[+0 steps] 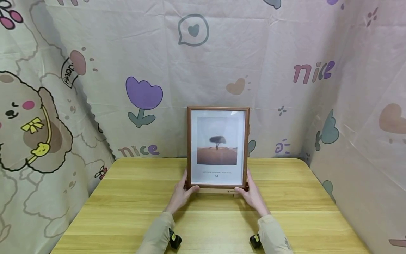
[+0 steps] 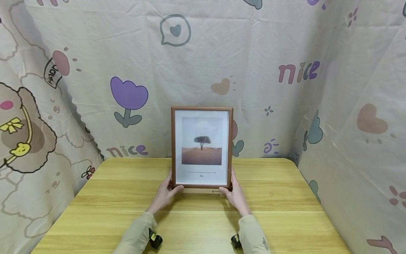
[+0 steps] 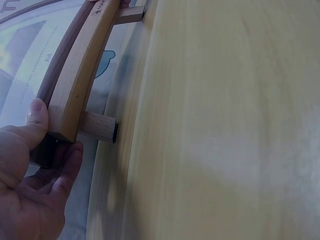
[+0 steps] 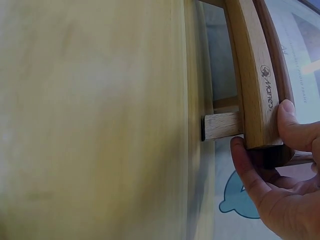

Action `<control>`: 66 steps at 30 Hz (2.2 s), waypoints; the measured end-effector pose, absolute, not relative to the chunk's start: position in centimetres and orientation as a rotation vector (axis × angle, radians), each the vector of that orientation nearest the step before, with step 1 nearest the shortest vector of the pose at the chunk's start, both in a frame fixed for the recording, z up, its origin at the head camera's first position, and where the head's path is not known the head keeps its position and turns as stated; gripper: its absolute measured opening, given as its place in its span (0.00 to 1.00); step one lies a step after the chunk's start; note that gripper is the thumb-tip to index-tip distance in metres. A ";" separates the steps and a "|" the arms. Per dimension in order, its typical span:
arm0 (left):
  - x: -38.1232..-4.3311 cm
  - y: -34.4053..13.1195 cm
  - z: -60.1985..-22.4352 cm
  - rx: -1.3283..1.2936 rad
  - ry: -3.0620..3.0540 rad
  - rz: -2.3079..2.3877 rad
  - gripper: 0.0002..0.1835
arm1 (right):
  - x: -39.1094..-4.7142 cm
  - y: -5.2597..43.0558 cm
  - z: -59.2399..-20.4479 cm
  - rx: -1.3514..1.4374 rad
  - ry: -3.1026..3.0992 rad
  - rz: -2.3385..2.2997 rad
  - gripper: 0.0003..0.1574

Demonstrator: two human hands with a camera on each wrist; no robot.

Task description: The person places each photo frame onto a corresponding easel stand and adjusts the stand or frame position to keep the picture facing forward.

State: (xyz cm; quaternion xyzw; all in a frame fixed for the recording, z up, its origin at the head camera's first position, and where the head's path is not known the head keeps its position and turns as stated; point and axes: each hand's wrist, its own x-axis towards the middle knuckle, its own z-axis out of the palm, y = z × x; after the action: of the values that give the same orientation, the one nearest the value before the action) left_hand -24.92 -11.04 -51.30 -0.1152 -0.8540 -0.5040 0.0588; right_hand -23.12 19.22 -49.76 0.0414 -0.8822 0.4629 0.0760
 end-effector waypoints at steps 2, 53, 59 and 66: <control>-24.9 -11.2 -51.4 -0.343 -2.586 -1.537 0.52 | -23.1 19.1 -49.7 0.131 -2.646 1.386 0.62; -24.7 -12.4 -51.1 -0.339 -2.565 -1.553 0.52 | -23.9 18.1 -49.9 0.151 -2.676 1.421 0.65; -24.6 -12.3 -51.1 -0.337 -2.546 -1.566 0.53 | -23.9 18.3 -49.8 0.150 -2.691 1.445 0.64; -24.2 -12.6 -51.1 -0.375 -2.567 -1.520 0.54 | -23.5 18.9 -49.6 0.196 -2.691 1.477 0.64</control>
State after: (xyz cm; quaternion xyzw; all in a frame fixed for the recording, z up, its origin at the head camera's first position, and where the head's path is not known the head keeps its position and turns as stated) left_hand -24.22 -12.61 -51.15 -0.1244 -0.8518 -0.5044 0.0675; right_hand -23.53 18.86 -49.57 0.0636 -0.8744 0.4799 0.0328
